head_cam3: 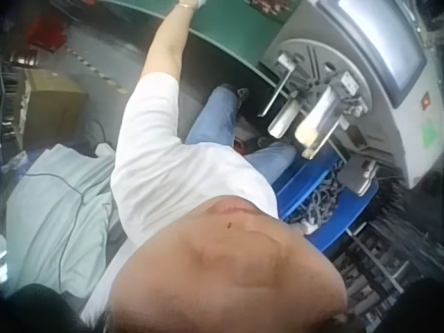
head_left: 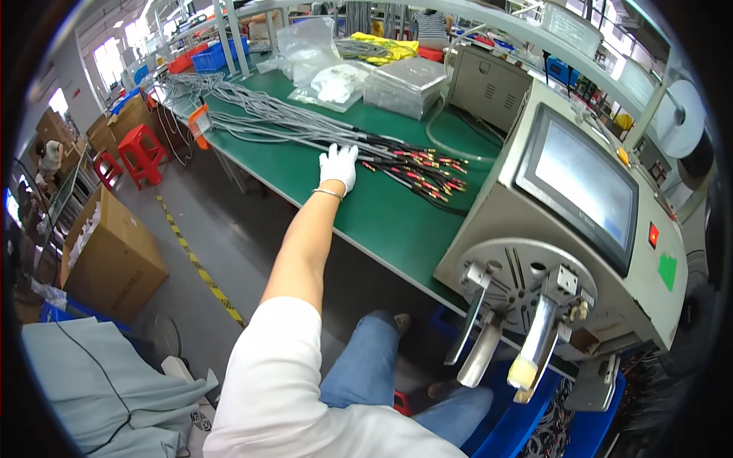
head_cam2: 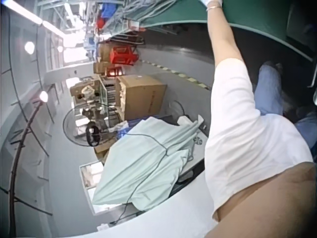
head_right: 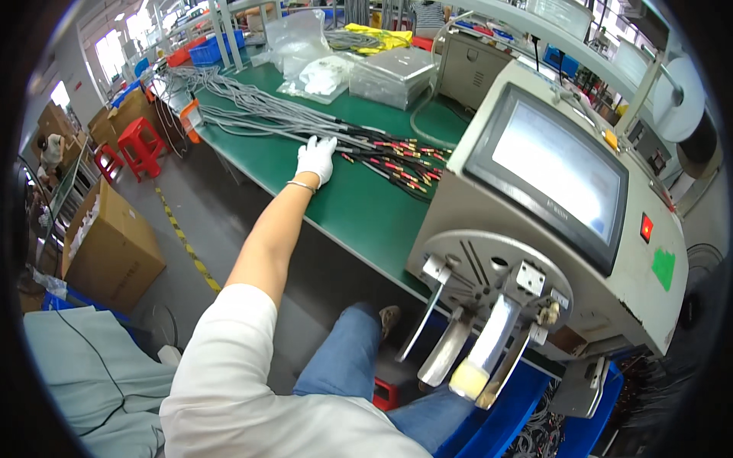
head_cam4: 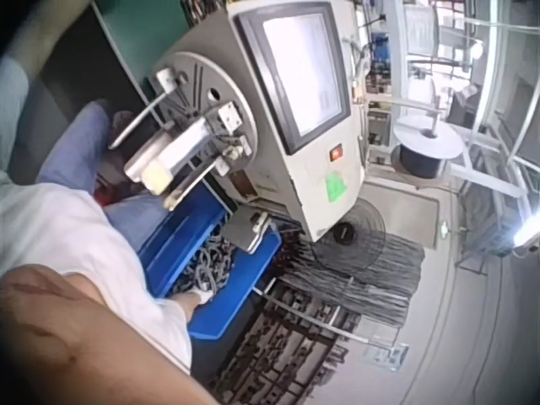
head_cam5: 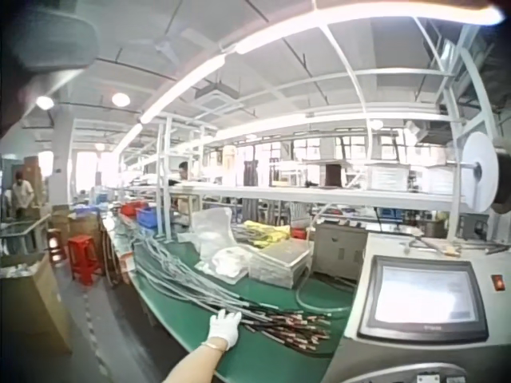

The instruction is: Coiling long electrical cables using an automated winding machine and securing them into bundles.

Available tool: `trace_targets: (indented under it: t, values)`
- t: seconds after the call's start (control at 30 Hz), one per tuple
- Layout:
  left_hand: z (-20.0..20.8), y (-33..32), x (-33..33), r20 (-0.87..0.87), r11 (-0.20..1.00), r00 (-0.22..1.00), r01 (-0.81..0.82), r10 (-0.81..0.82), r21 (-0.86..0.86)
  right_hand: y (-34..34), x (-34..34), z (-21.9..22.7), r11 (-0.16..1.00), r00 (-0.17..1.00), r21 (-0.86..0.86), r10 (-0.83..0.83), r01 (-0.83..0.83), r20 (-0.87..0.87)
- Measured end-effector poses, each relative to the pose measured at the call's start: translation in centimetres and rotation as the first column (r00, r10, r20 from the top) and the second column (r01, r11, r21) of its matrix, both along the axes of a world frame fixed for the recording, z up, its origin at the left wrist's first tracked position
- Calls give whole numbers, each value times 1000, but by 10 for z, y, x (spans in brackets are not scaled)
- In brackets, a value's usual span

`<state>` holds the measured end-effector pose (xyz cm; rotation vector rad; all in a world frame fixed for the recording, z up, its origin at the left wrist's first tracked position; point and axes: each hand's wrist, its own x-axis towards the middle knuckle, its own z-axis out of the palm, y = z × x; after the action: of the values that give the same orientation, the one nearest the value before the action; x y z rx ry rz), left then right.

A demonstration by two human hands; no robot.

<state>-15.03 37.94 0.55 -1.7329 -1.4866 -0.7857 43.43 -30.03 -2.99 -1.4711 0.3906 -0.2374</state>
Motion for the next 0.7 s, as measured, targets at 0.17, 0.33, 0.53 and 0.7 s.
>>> trace_targets:
  t: [0.17, 0.33, 0.53, 0.7]
  values:
    - [8, 13, 1, -21, 864, 998, -60, 58, -500, 14, -3, 13, 999, 999, 27, -28, 27, 36]
    - [17, -22, 3, 209, 837, 974, 40, 89, -545, 15, -2, 18, 998, 998, 58, -37, 34, 55]
    - [131, -61, 44, 758, 907, 556, 407, -340, 109, 11, 1, 23, 989, 998, 142, -53, 48, 31]
    - [263, -142, 121, 709, 615, 223, 701, -669, 360, 17, -4, 27, 990, 982, 68, 114, -125, 147]
